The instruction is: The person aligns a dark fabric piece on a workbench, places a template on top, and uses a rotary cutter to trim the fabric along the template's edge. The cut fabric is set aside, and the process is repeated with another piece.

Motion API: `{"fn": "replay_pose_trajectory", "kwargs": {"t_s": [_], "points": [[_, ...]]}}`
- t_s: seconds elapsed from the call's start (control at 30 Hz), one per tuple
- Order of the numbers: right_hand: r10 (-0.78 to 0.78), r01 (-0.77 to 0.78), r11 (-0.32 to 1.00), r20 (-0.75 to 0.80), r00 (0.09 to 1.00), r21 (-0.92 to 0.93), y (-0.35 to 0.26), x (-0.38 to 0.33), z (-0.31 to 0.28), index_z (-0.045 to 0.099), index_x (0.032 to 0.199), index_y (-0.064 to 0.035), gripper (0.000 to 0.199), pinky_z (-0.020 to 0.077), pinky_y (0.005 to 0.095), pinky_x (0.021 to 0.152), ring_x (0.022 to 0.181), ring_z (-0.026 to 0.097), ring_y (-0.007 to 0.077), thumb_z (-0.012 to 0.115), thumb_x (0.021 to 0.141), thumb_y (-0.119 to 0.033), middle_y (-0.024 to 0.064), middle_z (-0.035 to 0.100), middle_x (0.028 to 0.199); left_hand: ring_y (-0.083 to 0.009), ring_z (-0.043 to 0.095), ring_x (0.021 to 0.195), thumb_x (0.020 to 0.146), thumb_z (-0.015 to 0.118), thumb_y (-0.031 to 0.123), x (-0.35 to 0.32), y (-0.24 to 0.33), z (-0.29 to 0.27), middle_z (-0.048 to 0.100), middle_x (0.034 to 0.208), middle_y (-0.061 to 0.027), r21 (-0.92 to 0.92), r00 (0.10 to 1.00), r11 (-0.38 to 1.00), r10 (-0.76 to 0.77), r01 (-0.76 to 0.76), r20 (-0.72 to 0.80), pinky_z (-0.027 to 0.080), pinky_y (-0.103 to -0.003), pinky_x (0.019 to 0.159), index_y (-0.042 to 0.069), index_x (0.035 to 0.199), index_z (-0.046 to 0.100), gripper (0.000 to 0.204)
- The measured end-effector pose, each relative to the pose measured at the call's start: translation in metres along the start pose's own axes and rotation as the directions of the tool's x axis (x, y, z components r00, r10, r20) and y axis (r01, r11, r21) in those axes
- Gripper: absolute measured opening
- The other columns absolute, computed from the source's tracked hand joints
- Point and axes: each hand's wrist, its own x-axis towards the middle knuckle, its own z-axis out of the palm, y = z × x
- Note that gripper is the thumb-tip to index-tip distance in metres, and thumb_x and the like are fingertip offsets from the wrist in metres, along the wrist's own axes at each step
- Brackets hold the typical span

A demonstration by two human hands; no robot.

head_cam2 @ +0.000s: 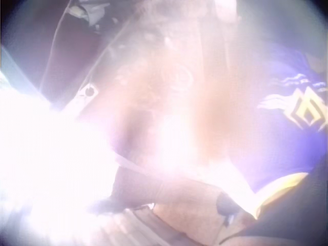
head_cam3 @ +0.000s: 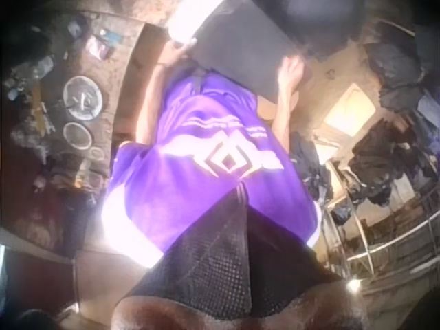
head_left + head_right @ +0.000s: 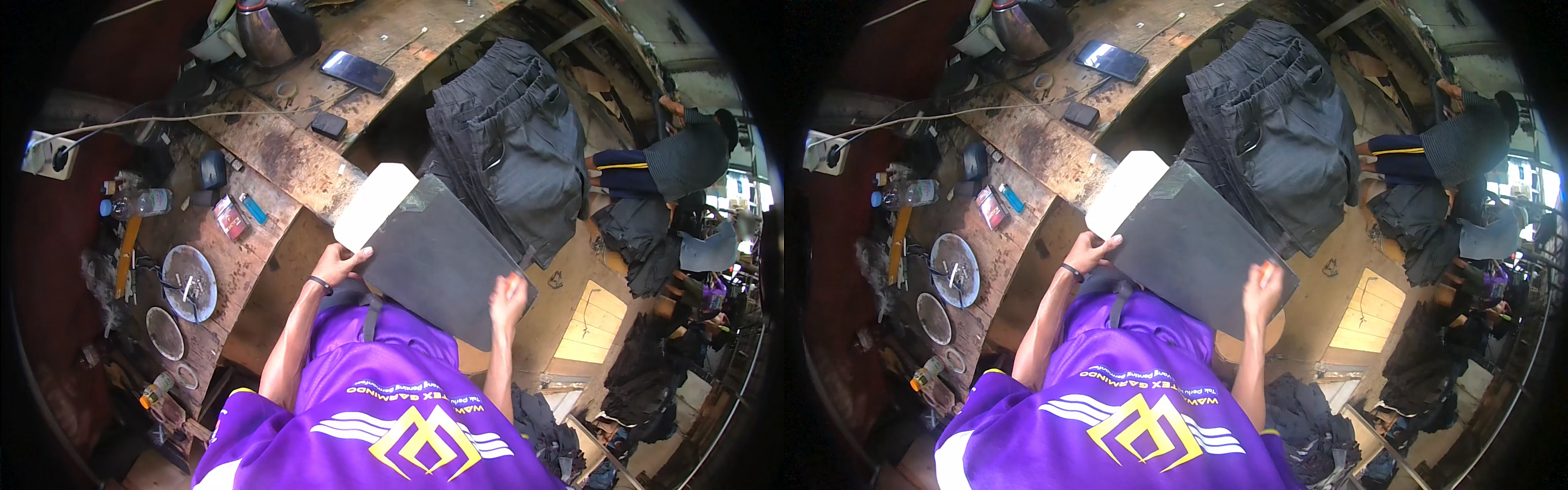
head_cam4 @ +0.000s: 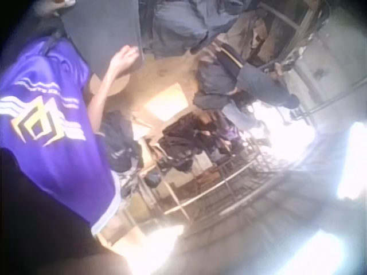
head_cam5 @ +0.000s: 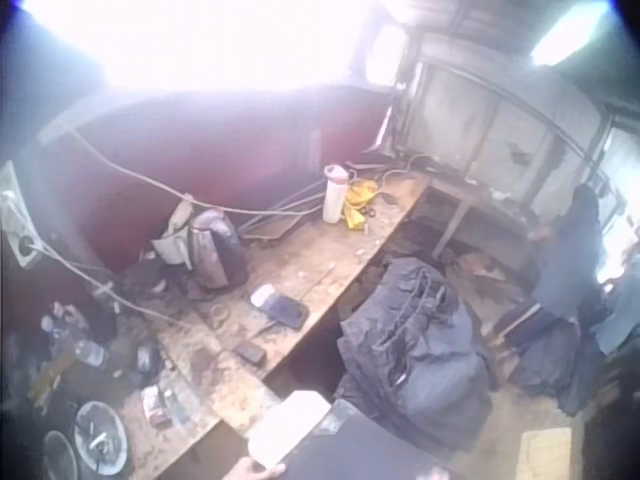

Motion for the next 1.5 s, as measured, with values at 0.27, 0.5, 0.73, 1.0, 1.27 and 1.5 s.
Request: {"fn": "replay_pose_trajectory", "kwargs": {"t_s": [0.27, 0.5, 0.73, 1.0, 1.27, 1.5], "points": [[-0.415, 0.574, 0.734, 0.43, 0.802, -0.362, -0.115, 0.004, 0.134, 0.061, 0.105, -0.0016, 0.049, 0.0544, 0.0496, 0.075, 0.089, 0.071, 0.0446, 0.084, 0.088, -0.042, 0.0234, 0.071, 0.093, -0.0218, 0.072, 0.105, 0.092, 0.076, 0.055, 0.005, 0.003, -0.001, 0.075, 0.115, -0.0152, 0.066, 0.996, 0.998, -0.026, 0.02, 0.091, 0.063, -0.035, 0.074, -0.006, 0.125, 0.07, 0.069], [-0.265, 0.536, 0.671, 0.509, 0.819, -0.512, -0.128, 0.015, 0.152, 0.061, 0.103, 0.0006, 0.066, 0.0556, 0.0535, 0.081, 0.094, 0.071, 0.0456, 0.088, 0.078, -0.054, 0.0251, 0.073, 0.096, -0.0236, 0.072, 0.107, 0.095, 0.073, 0.057, 0.006, -0.001, 0.001, 0.075, 0.117, -0.0149, 0.011, 0.994, 0.999, -0.037, 0.036, 0.102, 0.063, -0.038, 0.078, -0.005, 0.125, 0.07, 0.069], [-0.263, 0.512, 0.698, 0.486, 0.834, -0.5, -0.123, 0.016, 0.152, 0.061, 0.1, 0.0006, 0.065, 0.0545, 0.0513, 0.078, 0.09, 0.072, 0.0449, 0.09, 0.077, -0.053, 0.0241, 0.073, 0.092, -0.0151, 0.071, 0.081, 0.098, 0.068, 0.06, 0.011, -0.014, 0.001, 0.077, 0.094, -0.0092, -0.045, 0.986, 0.999, 0.001, 0.006, 0.164, 0.058, -0.032, 0.069, -0.004, 0.109, 0.075, 0.066], [-0.317, 0.544, 0.697, 0.48, 0.818, -0.467, -0.12, 0.013, 0.151, 0.062, 0.1, 0.0008, 0.064, 0.0548, 0.0521, 0.078, 0.09, 0.072, 0.045, 0.09, 0.077, -0.052, 0.0242, 0.072, 0.092, -0.0116, 0.069, 0.078, 0.099, 0.068, 0.06, 0.016, -0.022, -0.003, 0.077, 0.091, -0.0056, -0.005, 0.981, 1.0, 0.019, -0.018, 0.192, 0.057, -0.029, 0.069, -0.003, 0.106, 0.077, 0.064], [-0.305, 0.554, 0.695, 0.51, 0.805, -0.458, -0.125, 0.006, 0.151, 0.062, 0.099, 0.0003, 0.063, 0.0552, 0.052, 0.079, 0.092, 0.071, 0.0456, 0.089, 0.078, -0.052, 0.0247, 0.072, 0.092, -0.0107, 0.064, 0.07, 0.095, 0.071, 0.061, 0.011, -0.028, -0.004, 0.074, 0.086, -0.0031, -0.04, 0.991, 0.998, 0.056, -0.052, 0.119, 0.055, -0.028, 0.063, -0.003, 0.102, 0.077, 0.064], [-0.306, 0.559, 0.688, 0.512, 0.802, -0.463, -0.126, 0.006, 0.15, 0.064, 0.104, 0.0017, 0.064, 0.0558, 0.0511, 0.082, 0.095, 0.071, 0.0458, 0.089, 0.078, -0.051, 0.0252, 0.073, 0.096, -0.0116, 0.065, 0.072, 0.092, 0.077, 0.057, 0.009, -0.026, -0.006, 0.075, 0.088, -0.0051, -0.048, 0.99, 0.994, 0.101, -0.097, 0.098, 0.055, -0.029, 0.063, -0.003, 0.103, 0.077, 0.062]]}}
